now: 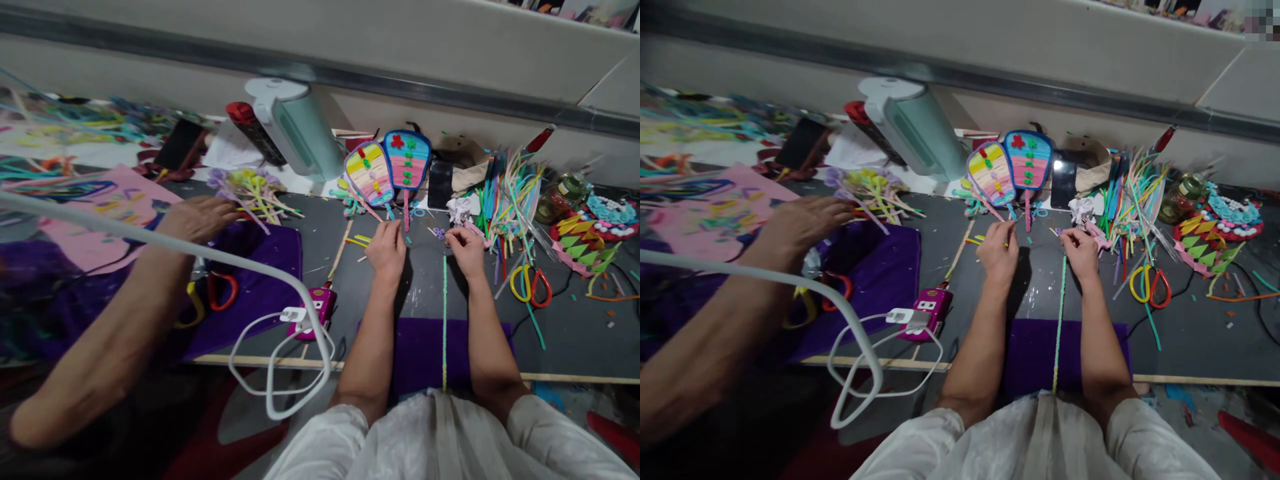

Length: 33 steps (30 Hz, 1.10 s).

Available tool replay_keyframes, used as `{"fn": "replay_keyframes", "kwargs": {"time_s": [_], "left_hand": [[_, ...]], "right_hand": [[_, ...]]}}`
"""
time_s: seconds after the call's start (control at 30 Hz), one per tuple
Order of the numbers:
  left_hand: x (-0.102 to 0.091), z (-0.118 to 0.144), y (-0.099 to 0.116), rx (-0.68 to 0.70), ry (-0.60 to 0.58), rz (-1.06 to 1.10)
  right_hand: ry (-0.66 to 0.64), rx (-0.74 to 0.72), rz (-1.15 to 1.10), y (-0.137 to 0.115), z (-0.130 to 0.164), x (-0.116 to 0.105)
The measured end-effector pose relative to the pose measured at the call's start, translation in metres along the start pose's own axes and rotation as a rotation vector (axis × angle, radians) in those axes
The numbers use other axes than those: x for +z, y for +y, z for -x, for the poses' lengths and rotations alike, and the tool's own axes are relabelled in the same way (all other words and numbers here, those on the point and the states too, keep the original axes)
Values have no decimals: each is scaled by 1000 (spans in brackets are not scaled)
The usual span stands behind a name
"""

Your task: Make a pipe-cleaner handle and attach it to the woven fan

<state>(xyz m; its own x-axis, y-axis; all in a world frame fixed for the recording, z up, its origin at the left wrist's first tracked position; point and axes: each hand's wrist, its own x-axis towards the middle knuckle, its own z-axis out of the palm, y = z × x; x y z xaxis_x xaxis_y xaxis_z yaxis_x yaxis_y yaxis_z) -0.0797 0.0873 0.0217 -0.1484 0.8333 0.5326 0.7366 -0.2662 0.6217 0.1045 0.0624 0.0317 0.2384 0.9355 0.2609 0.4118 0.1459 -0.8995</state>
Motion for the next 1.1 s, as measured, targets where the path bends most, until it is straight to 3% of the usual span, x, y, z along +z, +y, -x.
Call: {"fn": "replay_keyframes", "kwargs": {"time_s": [0.57, 1.1], "left_hand": [[-1, 3, 10, 48, -58, 73], [0, -1, 3, 8, 33, 117]], "right_hand": [[-44, -96, 115, -12, 6, 1], [-79, -194, 142, -10, 8, 4]]}}
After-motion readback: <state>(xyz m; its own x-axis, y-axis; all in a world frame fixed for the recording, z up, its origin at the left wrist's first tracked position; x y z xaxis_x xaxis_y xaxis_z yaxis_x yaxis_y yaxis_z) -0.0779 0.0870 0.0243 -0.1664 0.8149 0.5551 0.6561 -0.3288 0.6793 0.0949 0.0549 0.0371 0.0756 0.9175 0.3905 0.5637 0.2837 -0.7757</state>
